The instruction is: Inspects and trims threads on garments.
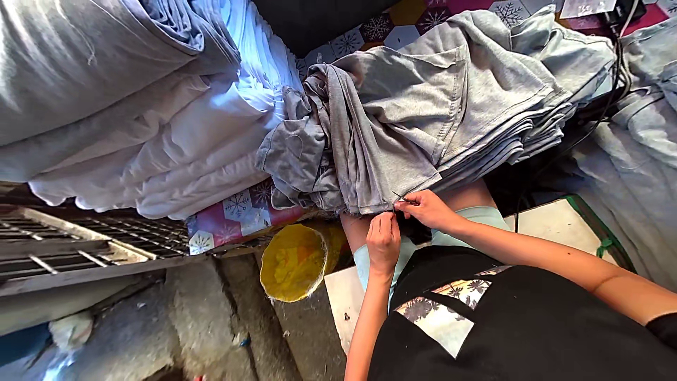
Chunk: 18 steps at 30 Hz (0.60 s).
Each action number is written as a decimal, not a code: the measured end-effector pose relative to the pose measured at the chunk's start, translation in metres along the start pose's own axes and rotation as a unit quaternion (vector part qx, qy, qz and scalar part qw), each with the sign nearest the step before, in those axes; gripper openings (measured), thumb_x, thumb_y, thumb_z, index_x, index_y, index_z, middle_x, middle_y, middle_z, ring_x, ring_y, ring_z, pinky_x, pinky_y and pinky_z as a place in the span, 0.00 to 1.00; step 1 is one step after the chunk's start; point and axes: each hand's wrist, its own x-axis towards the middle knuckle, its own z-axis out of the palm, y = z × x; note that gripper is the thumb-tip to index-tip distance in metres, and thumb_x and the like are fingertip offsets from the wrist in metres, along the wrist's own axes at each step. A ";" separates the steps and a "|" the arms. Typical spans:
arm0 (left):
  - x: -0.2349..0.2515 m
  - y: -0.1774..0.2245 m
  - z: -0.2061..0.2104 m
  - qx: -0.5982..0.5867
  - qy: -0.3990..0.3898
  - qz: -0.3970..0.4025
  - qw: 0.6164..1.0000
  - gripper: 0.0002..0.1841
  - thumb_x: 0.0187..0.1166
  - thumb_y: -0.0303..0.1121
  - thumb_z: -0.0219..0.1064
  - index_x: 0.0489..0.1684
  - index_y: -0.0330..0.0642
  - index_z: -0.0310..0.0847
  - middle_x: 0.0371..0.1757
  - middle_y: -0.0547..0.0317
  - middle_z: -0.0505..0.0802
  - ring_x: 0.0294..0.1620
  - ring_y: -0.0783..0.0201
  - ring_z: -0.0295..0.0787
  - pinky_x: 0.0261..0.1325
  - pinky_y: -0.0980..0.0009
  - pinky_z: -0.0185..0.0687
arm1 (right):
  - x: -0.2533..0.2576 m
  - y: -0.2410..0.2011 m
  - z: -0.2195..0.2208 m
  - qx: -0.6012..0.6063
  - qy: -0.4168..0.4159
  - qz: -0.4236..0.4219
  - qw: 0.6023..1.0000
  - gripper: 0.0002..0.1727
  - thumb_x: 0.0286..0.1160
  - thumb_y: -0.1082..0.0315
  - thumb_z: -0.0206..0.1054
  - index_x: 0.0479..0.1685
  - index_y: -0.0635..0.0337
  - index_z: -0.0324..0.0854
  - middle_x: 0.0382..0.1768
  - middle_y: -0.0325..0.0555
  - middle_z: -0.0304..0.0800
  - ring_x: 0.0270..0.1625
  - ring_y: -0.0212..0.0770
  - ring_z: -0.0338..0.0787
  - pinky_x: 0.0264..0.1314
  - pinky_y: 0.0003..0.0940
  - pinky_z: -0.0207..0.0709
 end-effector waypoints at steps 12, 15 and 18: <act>0.019 0.018 -0.025 -0.208 -0.065 -0.283 0.934 0.09 0.83 0.26 0.63 0.43 0.29 0.90 0.37 0.52 0.95 0.35 0.72 0.93 0.44 0.76 0.90 | -0.007 0.023 0.009 0.041 -0.012 -0.051 0.998 0.11 0.79 0.67 0.71 0.27 0.61 0.83 0.21 0.32 0.79 0.26 0.21 0.76 0.35 0.21 0.71; 0.032 0.019 -0.020 -0.221 -0.109 -0.344 0.906 0.08 0.81 0.28 0.67 0.37 0.34 0.91 0.30 0.60 0.94 0.30 0.76 0.89 0.40 0.76 0.86 | -0.009 0.024 0.010 0.034 -0.022 -0.069 0.997 0.10 0.78 0.68 0.70 0.28 0.62 0.85 0.21 0.31 0.78 0.26 0.19 0.74 0.34 0.19 0.69; 0.037 0.016 -0.011 -0.270 -0.115 -0.404 0.867 0.03 0.77 0.24 0.71 0.36 0.34 0.90 0.28 0.60 0.93 0.28 0.75 0.87 0.39 0.76 0.86 | -0.005 0.024 0.011 0.025 -0.033 -0.063 0.997 0.10 0.79 0.70 0.68 0.28 0.63 0.84 0.22 0.33 0.78 0.27 0.20 0.75 0.35 0.20 0.69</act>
